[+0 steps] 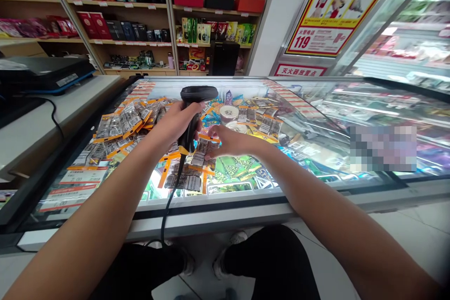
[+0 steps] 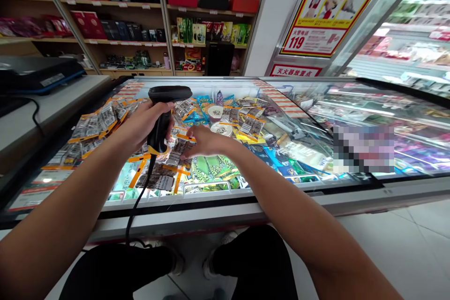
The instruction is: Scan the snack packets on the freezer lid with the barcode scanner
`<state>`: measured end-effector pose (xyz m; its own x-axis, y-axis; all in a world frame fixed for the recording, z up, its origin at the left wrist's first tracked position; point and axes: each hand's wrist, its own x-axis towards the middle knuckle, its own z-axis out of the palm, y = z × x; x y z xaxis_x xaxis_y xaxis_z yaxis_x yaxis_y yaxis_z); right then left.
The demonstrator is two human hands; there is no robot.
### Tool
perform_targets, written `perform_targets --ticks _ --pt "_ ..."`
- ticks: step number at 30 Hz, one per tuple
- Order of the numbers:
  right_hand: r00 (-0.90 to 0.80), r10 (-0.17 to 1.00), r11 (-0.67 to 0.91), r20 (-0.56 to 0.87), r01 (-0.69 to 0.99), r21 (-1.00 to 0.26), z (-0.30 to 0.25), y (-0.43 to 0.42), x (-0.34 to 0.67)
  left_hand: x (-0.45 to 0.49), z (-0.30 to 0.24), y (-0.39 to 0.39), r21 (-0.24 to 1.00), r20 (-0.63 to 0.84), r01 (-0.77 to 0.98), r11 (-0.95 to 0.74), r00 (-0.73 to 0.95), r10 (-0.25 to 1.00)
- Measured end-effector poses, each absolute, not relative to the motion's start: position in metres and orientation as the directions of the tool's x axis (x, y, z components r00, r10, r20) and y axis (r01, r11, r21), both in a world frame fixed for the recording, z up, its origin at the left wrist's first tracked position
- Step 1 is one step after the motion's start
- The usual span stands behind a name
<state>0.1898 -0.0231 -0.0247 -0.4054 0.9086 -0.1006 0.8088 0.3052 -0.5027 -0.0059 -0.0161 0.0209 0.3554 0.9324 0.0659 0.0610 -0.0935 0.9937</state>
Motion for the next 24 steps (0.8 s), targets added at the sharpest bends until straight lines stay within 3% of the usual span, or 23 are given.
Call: perform_targets --ticks 6,11,24 --pt "-0.217 0.970 0.238 0.109 0.769 -0.594 -0.015 -0.013 0.211 -0.006 0.018 -0.017 0.992 0.002 0.116 -0.056 0.420 0.908" --pt "-0.123 0.977 0.199 0.174 0.823 -0.532 -0.017 -0.001 0.226 -0.003 0.013 -0.020 0.987 -0.085 0.159 0.018 0.430 0.899" --pt "-0.094 0.984 0.155 0.150 0.868 -0.471 -0.017 0.004 0.233 -0.004 0.011 -0.021 0.982 -0.089 0.187 0.000 0.471 0.878"
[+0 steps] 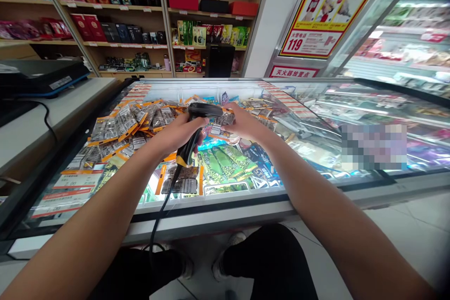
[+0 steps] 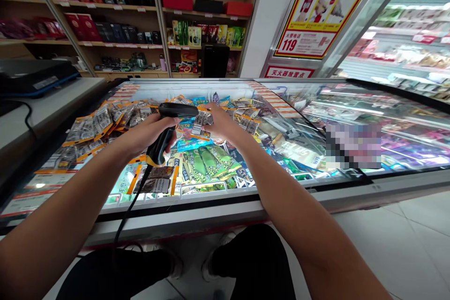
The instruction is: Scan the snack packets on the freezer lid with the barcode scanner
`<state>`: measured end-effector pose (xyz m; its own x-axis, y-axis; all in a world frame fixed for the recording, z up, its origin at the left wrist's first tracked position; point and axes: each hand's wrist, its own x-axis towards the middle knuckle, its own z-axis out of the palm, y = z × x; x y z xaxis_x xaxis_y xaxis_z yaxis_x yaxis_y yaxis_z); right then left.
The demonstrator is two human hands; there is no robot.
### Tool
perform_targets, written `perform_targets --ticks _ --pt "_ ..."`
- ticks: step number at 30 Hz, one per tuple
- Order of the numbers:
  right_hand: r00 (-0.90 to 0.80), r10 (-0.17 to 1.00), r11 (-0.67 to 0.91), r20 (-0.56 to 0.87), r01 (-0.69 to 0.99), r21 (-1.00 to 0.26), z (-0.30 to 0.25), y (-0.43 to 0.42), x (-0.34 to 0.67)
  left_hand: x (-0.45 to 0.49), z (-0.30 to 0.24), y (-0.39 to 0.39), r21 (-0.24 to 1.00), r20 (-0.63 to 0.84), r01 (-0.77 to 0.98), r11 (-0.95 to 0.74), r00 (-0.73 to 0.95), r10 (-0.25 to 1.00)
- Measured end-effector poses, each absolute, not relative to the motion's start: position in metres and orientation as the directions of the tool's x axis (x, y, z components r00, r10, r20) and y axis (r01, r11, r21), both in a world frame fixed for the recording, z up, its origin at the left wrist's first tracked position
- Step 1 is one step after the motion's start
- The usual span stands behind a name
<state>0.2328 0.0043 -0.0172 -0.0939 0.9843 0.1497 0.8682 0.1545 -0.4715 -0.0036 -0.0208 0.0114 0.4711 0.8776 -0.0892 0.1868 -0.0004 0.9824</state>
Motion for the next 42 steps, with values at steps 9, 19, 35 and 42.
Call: perform_targets --ticks 9,19,35,42 --pt "-0.252 0.918 0.337 0.307 0.903 -0.267 -0.014 -0.014 0.206 -0.015 0.022 -0.007 0.993 0.070 0.072 -0.096 0.306 0.950" --pt "-0.770 0.636 0.654 -0.054 0.575 -0.491 -0.017 -0.059 0.156 -0.028 0.031 0.002 0.999 0.028 0.009 -0.031 0.178 0.984" --pt "-0.064 0.997 -0.009 -0.033 0.344 -0.939 -0.010 -0.010 0.211 -0.013 0.022 -0.006 0.986 0.044 -0.165 -0.012 0.191 0.981" --pt "0.005 0.998 0.063 0.065 0.206 -0.977 -0.027 0.008 0.211 0.006 0.009 -0.016 0.979 -0.012 -0.190 0.077 0.321 0.947"
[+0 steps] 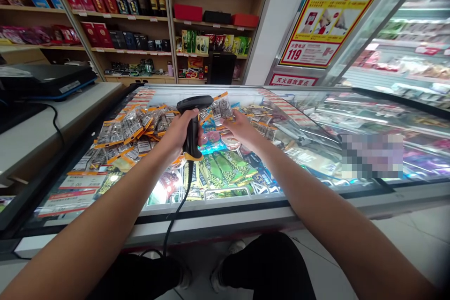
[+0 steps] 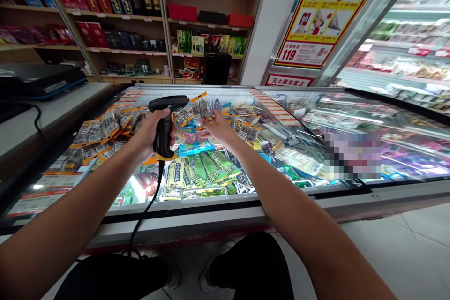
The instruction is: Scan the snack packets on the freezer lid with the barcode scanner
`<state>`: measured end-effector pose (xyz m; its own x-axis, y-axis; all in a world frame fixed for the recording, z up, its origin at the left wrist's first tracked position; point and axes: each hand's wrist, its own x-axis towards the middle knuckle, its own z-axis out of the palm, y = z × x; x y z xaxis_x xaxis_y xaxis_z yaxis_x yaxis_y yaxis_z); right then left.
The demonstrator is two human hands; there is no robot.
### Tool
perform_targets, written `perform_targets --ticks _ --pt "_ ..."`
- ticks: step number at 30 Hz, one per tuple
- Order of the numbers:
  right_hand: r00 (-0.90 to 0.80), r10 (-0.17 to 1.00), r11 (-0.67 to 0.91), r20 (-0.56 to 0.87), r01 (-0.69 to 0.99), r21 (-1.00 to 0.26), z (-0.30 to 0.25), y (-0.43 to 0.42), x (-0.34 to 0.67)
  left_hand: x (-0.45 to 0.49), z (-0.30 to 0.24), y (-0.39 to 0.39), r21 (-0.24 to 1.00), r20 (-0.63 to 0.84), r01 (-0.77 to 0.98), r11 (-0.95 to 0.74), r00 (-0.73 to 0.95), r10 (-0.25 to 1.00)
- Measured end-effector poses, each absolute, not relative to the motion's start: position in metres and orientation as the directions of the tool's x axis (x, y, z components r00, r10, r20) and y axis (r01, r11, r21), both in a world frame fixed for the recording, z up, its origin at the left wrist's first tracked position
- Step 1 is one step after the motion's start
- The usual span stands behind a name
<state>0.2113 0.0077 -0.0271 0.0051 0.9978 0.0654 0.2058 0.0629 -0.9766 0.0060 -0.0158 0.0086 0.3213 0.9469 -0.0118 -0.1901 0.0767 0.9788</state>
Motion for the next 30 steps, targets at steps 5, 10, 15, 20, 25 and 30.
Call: perform_targets --ticks 5,10,15,20,25,30 --pt "-0.019 0.999 0.047 0.043 0.263 -0.964 -0.024 0.005 0.211 0.001 0.012 -0.011 0.976 -0.041 -0.189 0.106 0.316 0.948" --pt "0.035 0.997 0.052 0.069 0.363 -0.930 -0.023 0.007 0.214 -0.001 0.012 -0.008 0.976 -0.050 -0.181 0.121 0.351 0.935" --pt "0.126 0.969 0.033 0.210 0.781 -0.624 -0.023 0.008 0.228 -0.002 0.011 -0.009 0.978 -0.040 -0.178 0.107 0.346 0.937" --pt "0.063 0.883 0.009 0.465 0.988 -0.151 -0.022 0.000 0.225 -0.001 0.009 -0.009 0.984 -0.037 -0.152 0.094 0.342 0.939" --pt "-0.129 0.859 0.149 0.495 0.989 -0.001 -0.031 -0.001 0.207 -0.001 0.007 -0.008 0.987 -0.026 -0.141 0.079 0.346 0.938" --pt "-0.287 0.910 0.295 0.299 0.955 0.022 -0.054 0.011 0.209 -0.002 0.010 -0.011 0.986 -0.054 -0.128 0.102 0.331 0.942"
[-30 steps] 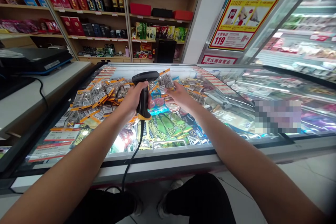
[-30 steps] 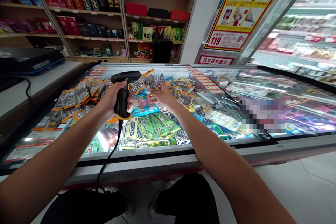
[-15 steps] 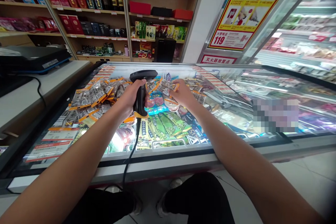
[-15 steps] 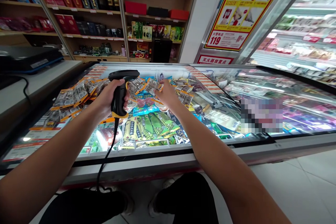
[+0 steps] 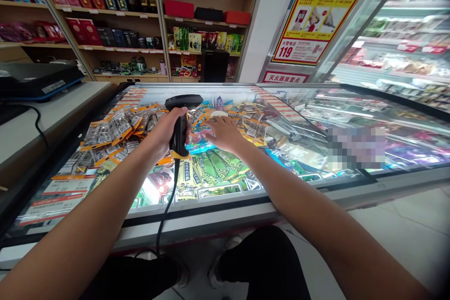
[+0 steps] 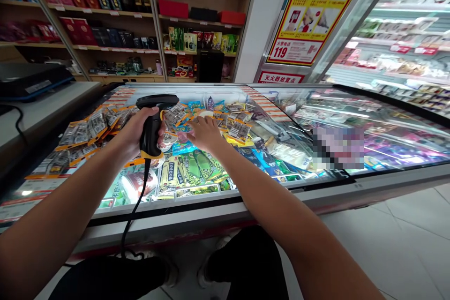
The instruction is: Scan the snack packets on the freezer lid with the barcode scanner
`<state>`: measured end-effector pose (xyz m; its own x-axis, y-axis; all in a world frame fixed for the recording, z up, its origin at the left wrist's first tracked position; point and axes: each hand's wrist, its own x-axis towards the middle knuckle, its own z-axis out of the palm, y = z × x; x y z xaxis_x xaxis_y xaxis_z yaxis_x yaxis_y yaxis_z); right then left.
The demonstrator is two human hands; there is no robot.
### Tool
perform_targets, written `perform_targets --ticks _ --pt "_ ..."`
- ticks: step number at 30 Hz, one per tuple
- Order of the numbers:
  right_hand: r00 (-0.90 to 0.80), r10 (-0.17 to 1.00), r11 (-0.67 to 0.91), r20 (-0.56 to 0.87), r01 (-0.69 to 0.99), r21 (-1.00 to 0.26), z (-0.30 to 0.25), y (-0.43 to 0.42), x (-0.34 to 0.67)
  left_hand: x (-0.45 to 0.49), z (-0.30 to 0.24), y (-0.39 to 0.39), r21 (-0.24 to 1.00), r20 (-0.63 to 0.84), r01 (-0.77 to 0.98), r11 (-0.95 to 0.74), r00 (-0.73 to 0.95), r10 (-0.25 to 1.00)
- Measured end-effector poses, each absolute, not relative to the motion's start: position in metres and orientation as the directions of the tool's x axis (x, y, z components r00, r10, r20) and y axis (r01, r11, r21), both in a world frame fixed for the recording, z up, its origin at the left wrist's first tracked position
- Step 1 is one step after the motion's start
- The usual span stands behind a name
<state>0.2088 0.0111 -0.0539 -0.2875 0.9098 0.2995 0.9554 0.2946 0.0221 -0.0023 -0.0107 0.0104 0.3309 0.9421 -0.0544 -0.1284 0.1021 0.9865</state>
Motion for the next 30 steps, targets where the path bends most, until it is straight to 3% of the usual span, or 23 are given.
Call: perform_targets --ticks 8,13,17,23,27,30 --pt "-0.073 0.936 0.057 0.344 0.997 0.057 -0.058 0.029 0.243 -0.002 0.011 -0.011 0.988 -0.070 -0.108 0.113 0.340 0.938" --pt "-0.010 0.960 0.002 0.280 1.000 0.031 -0.053 0.035 0.273 0.002 0.013 -0.016 0.986 -0.029 -0.152 0.074 0.278 0.960" --pt "-0.003 0.916 -0.006 0.401 1.000 0.021 -0.046 0.034 0.263 0.004 0.015 -0.017 0.979 -0.015 -0.193 0.061 0.229 0.973" --pt "-0.190 0.877 0.360 0.441 0.868 -0.341 -0.039 0.059 0.185 0.002 0.013 -0.014 0.973 -0.032 -0.220 0.074 0.188 0.982" --pt "-0.164 0.941 0.291 0.297 0.842 -0.454 -0.049 0.083 0.149 0.000 0.014 -0.014 0.971 -0.044 -0.222 0.087 0.191 0.981" --pt "-0.099 0.954 0.236 0.285 0.833 -0.501 -0.057 0.090 0.148 0.000 0.016 -0.015 0.970 -0.054 -0.224 0.092 0.172 0.984"
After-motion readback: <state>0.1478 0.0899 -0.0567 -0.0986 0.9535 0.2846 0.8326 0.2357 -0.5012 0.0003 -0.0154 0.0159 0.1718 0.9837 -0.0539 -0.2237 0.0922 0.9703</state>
